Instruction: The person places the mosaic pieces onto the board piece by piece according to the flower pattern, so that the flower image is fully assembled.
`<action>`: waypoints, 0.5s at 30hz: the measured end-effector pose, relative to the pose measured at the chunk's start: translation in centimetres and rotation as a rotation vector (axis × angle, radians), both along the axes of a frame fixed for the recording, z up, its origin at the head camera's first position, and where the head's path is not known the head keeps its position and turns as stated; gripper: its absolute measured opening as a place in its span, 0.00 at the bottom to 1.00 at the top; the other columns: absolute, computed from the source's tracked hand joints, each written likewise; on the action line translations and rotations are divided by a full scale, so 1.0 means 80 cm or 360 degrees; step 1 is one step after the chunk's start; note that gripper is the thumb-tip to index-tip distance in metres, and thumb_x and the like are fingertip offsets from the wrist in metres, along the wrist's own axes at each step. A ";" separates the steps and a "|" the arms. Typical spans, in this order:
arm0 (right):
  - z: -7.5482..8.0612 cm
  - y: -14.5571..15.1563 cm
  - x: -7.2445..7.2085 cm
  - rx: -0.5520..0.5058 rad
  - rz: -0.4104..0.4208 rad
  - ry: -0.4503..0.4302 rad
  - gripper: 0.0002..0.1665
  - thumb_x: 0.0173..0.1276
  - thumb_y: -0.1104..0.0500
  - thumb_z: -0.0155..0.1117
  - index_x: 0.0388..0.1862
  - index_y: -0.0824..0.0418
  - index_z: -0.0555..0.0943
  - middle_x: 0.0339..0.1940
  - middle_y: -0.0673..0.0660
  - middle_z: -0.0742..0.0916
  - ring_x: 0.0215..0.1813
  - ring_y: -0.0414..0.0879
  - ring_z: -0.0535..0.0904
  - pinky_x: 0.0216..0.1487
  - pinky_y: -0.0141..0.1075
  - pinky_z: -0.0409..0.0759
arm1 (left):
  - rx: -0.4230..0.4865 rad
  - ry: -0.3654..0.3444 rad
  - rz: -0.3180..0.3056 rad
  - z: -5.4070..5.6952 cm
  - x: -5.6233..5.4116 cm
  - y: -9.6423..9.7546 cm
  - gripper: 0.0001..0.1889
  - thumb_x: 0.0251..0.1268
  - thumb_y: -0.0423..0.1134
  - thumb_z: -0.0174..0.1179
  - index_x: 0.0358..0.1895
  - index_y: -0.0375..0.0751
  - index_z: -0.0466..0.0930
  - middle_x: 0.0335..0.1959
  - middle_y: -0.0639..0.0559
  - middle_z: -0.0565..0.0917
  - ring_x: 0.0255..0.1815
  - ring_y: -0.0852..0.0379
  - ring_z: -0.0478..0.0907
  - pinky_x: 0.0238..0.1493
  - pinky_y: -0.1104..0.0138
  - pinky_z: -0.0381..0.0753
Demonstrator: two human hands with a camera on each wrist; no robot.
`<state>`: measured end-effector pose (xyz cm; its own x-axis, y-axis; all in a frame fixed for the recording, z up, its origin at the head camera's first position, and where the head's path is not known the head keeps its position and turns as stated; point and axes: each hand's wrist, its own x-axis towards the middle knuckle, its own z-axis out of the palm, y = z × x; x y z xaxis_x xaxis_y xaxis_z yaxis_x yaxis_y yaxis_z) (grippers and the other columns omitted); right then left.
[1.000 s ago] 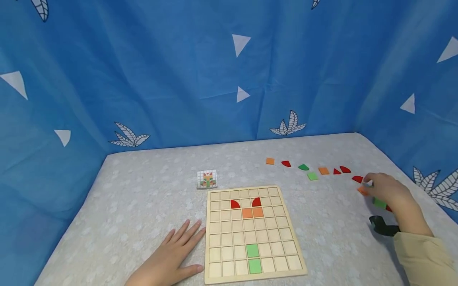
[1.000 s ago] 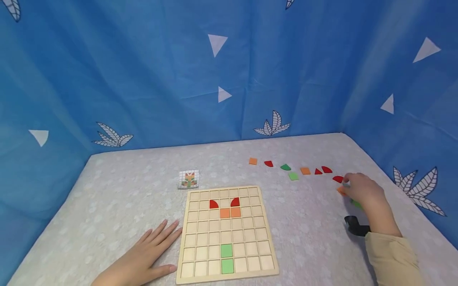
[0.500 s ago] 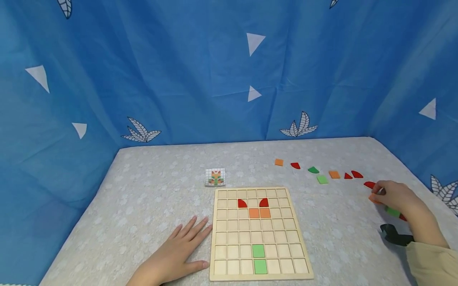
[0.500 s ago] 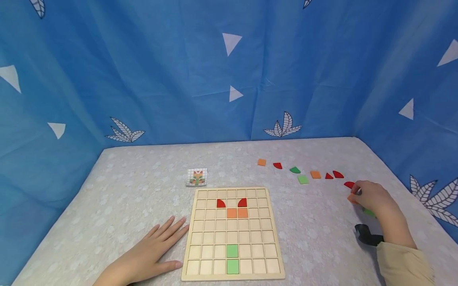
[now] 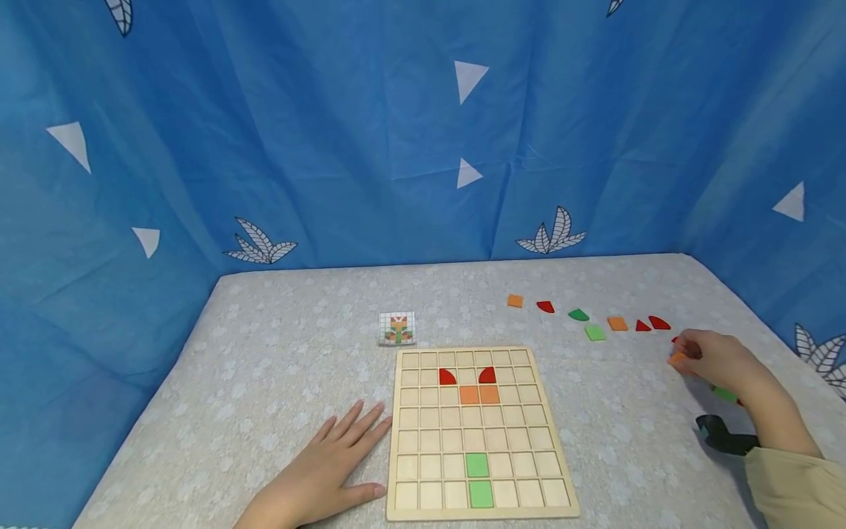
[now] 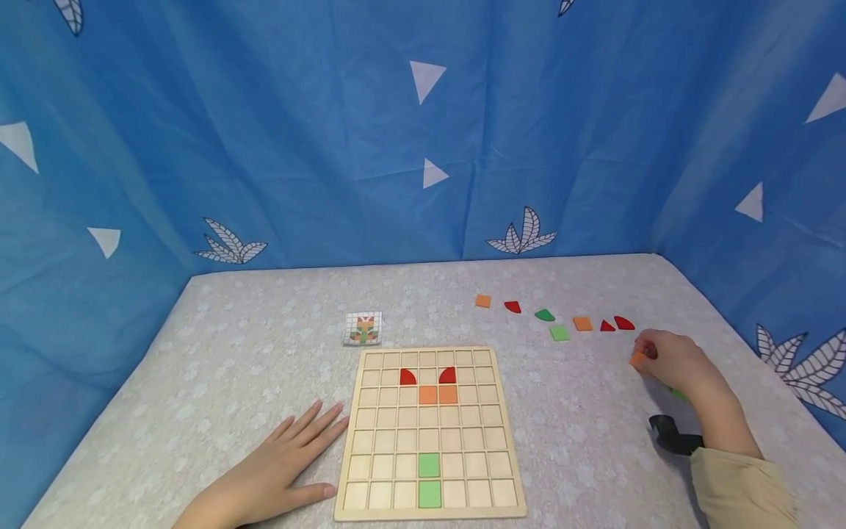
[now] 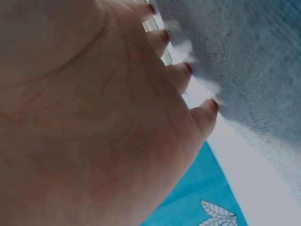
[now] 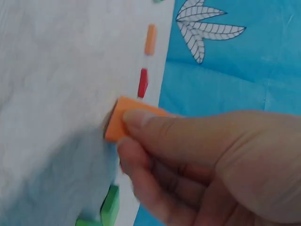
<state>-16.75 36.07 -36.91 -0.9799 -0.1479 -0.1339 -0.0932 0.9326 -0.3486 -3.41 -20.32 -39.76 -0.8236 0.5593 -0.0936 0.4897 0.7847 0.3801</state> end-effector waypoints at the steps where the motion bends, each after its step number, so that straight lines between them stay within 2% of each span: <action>1: 0.000 -0.004 0.000 -0.0024 0.0023 0.0010 0.09 0.56 0.68 0.67 0.31 0.68 0.75 0.26 0.55 0.78 0.28 0.49 0.72 0.28 0.40 0.74 | 0.0002 0.0006 -0.0002 0.000 0.000 0.000 0.43 0.60 0.70 0.44 0.74 0.51 0.53 0.74 0.52 0.50 0.73 0.44 0.42 0.61 0.37 0.48; 3: 0.001 -0.013 -0.001 -0.0084 0.0077 0.0028 0.06 0.57 0.71 0.65 0.34 0.70 0.77 0.27 0.54 0.79 0.28 0.48 0.73 0.28 0.39 0.77 | -0.0002 0.0000 -0.0001 0.000 0.000 0.000 0.43 0.60 0.70 0.44 0.74 0.51 0.52 0.74 0.52 0.50 0.73 0.44 0.41 0.61 0.37 0.48; 8: 0.013 -0.046 0.001 -0.0331 0.0168 0.0086 0.10 0.60 0.73 0.62 0.42 0.72 0.79 0.29 0.54 0.81 0.29 0.48 0.77 0.28 0.34 0.79 | -0.0007 -0.0044 0.0012 0.002 -0.002 0.000 0.43 0.59 0.70 0.44 0.74 0.52 0.52 0.74 0.52 0.49 0.73 0.45 0.41 0.61 0.38 0.48; 15: 0.031 -0.101 0.012 -0.0610 0.0253 0.0223 0.12 0.65 0.70 0.59 0.47 0.73 0.77 0.34 0.58 0.84 0.31 0.50 0.81 0.32 0.39 0.81 | 0.0003 0.0022 0.0001 0.002 -0.001 0.001 0.43 0.60 0.70 0.44 0.74 0.50 0.53 0.74 0.51 0.50 0.73 0.44 0.41 0.61 0.37 0.48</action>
<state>-15.80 28.02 -34.42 -0.9457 -0.3115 0.0929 -0.2963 0.7083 -0.6407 -3.46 -20.25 -39.62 -0.8251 0.5591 -0.0812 0.4945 0.7841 0.3750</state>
